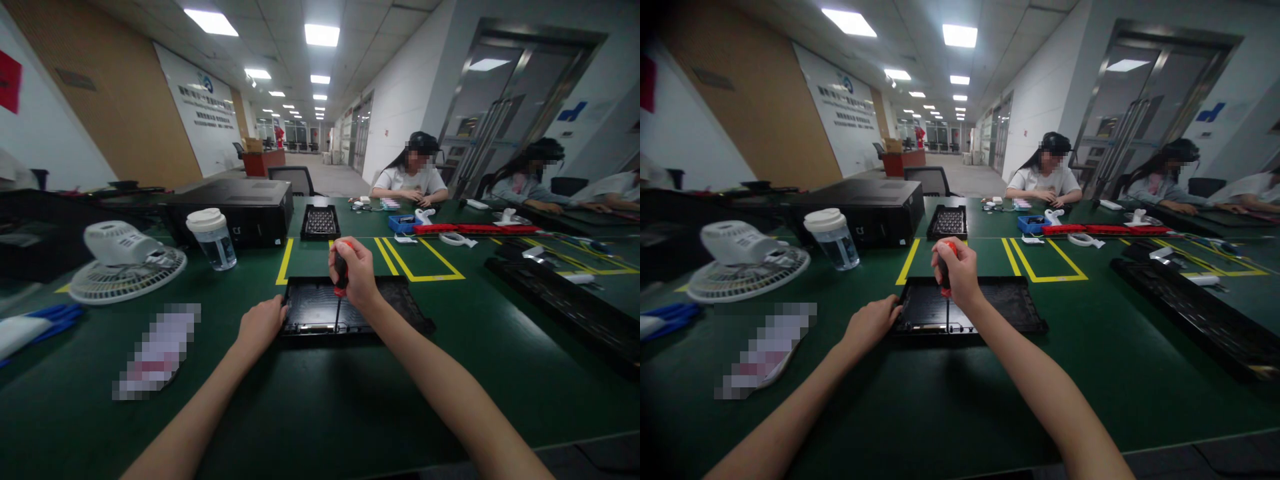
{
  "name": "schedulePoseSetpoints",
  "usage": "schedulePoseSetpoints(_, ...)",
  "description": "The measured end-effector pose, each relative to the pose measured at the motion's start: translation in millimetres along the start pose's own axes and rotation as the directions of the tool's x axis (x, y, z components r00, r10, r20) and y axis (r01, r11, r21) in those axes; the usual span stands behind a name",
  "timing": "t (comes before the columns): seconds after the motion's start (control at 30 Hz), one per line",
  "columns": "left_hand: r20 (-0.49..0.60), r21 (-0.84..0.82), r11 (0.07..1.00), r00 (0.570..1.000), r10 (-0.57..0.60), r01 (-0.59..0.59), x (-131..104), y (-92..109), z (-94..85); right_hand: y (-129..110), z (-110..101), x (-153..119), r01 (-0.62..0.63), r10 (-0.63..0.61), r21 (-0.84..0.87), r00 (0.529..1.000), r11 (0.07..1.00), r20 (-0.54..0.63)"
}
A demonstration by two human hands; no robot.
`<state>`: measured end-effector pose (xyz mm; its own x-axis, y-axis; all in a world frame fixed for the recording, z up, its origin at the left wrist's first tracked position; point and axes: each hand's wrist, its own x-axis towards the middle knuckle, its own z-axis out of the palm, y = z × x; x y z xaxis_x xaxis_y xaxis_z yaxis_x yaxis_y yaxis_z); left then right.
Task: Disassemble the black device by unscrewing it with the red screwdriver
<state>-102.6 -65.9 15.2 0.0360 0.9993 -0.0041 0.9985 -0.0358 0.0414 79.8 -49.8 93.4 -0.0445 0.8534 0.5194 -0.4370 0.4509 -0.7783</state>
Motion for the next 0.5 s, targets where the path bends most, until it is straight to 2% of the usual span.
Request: schedulePoseSetpoints(0.5, 0.008, -0.004, 1.000, 1.000, 0.005, -0.005, -2.5, 1.8, -3.7, -4.9, 20.0, -12.0, 0.058, -0.117, -0.245, 0.966, 0.968, -0.230)
